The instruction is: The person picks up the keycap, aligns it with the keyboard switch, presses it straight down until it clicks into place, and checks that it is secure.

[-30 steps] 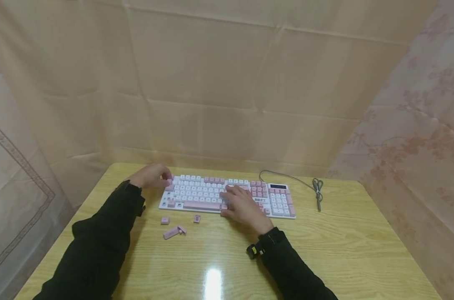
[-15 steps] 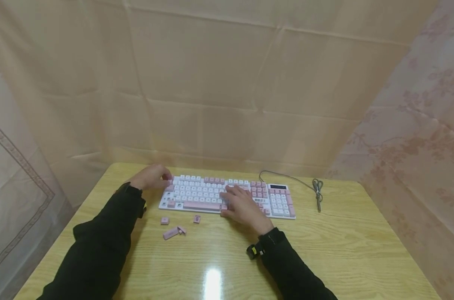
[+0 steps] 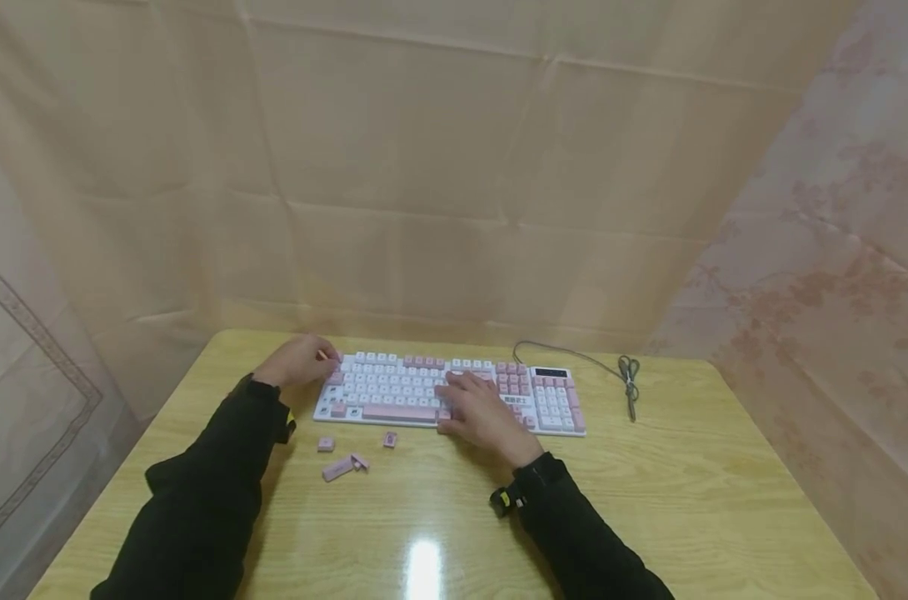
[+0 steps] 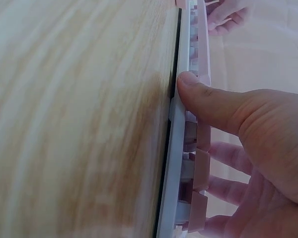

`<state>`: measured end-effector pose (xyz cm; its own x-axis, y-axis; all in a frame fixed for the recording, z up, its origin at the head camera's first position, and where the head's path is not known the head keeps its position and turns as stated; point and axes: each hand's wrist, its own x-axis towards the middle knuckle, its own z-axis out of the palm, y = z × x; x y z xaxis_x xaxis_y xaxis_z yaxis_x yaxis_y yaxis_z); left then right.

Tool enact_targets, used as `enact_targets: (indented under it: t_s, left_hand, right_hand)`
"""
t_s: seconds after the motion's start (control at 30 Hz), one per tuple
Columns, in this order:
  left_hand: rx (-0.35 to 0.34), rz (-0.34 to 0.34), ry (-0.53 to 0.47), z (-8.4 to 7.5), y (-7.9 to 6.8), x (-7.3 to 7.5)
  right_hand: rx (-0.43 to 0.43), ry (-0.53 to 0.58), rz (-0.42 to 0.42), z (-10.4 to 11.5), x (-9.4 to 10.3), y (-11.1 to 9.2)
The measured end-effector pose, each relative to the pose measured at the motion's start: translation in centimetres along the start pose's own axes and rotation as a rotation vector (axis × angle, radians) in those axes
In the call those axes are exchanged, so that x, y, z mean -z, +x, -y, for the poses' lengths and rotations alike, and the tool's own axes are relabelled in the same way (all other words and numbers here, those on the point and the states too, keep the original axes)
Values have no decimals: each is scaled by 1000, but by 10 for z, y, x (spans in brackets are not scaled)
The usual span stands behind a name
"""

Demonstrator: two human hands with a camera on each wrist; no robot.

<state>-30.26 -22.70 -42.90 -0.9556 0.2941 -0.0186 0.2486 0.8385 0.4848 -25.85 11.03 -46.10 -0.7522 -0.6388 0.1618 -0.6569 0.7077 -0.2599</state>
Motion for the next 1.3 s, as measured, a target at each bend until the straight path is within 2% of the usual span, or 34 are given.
enact_targets:
  t_s: [0.27,0.43,0.8,1.03,1.3]
  left_hand:
    - [150,40,-122,-10,2,0]
    - [227,20,-148,-11,4,-3]
    - [321,-25,-269,-13,3,-9]
    - [343,-14,-306,-11,2,-9]
    - [388,2,-364,-5,6,-16]
  right_hand:
    - [8,-14,-4,-5,-1,2]
    - [0,0,-2,-5,0,1]
    - [-13,-3,3,-5,4,-1]
    - [-18,3,12,-5,1,0]
    - [-15,-19,6,-5,1,-2]
